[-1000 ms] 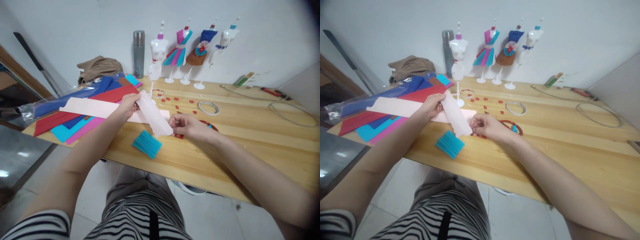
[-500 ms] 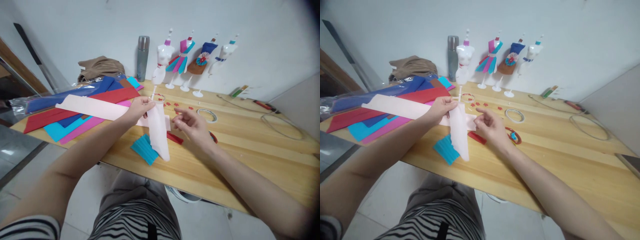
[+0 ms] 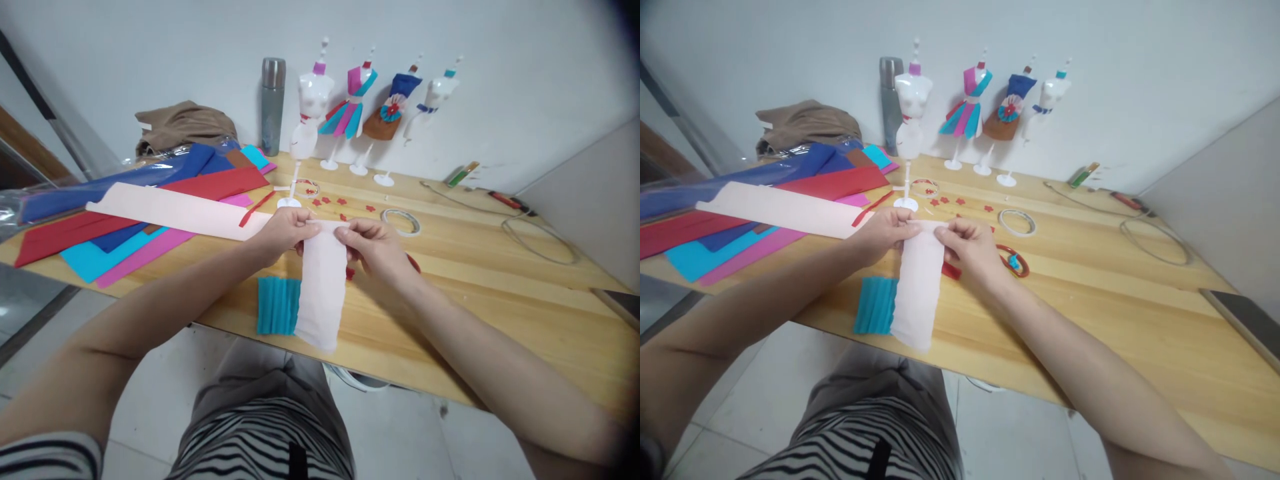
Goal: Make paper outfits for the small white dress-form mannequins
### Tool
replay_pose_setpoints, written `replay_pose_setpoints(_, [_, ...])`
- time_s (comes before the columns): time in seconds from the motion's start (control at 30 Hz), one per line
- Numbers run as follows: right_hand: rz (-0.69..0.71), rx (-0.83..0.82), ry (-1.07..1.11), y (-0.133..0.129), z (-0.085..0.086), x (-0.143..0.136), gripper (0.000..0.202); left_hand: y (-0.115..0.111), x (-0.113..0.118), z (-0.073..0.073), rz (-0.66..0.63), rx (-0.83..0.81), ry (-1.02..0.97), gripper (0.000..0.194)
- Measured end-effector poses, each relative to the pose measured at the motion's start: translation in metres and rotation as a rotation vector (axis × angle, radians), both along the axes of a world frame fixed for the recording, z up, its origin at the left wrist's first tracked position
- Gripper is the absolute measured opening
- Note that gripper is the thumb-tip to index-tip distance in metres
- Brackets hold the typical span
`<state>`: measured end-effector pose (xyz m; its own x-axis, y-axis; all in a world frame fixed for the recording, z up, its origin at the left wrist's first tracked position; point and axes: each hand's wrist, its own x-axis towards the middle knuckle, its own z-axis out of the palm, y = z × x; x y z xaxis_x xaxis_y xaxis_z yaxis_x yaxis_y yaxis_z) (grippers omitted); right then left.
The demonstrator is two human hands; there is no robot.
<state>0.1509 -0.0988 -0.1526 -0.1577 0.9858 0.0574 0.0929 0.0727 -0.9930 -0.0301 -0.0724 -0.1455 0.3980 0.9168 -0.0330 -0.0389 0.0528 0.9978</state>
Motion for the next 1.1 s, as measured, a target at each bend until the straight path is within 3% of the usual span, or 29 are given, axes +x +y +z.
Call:
replay_pose_setpoints(0.23, [-0.108, 0.025, 0.148, 0.001, 0.002, -0.001, 0.017, 0.001, 0.0, 0.001, 0.024, 0.011, 0.021, 0.021])
replay_pose_setpoints(0.4, [-0.082, -0.042, 0.224, 0.004, 0.004, 0.0, 0.014, 0.002, -0.003, 0.0, 0.03, -0.01, 0.045, 0.025])
replay_pose_setpoints(0.57, [-0.125, -0.092, 0.237, 0.006, 0.013, -0.002, 0.018, 0.0, -0.008, 0.013, 0.044, 0.017, 0.053, 0.019])
replay_pose_setpoints(0.63, [-0.161, -0.051, 0.248, 0.005, 0.019, -0.003, 0.017, -0.002, -0.01, 0.02, 0.068, 0.053, 0.026, 0.011])
replay_pose_setpoints(0.83, [-0.157, 0.18, 0.283, -0.008, 0.034, -0.01, 0.014, -0.014, -0.011, 0.031, 0.067, 0.122, -0.136, 0.023])
replay_pose_setpoints(0.97, [-0.131, 0.364, 0.284, -0.011, 0.026, -0.01, 0.013, -0.017, -0.01, 0.029, 0.071, 0.213, -0.276, 0.02])
replay_pose_setpoints(1.1, [-0.09, 0.515, 0.242, -0.007, 0.012, -0.005, 0.015, -0.012, -0.011, 0.024, -0.013, 0.194, -0.35, 0.024])
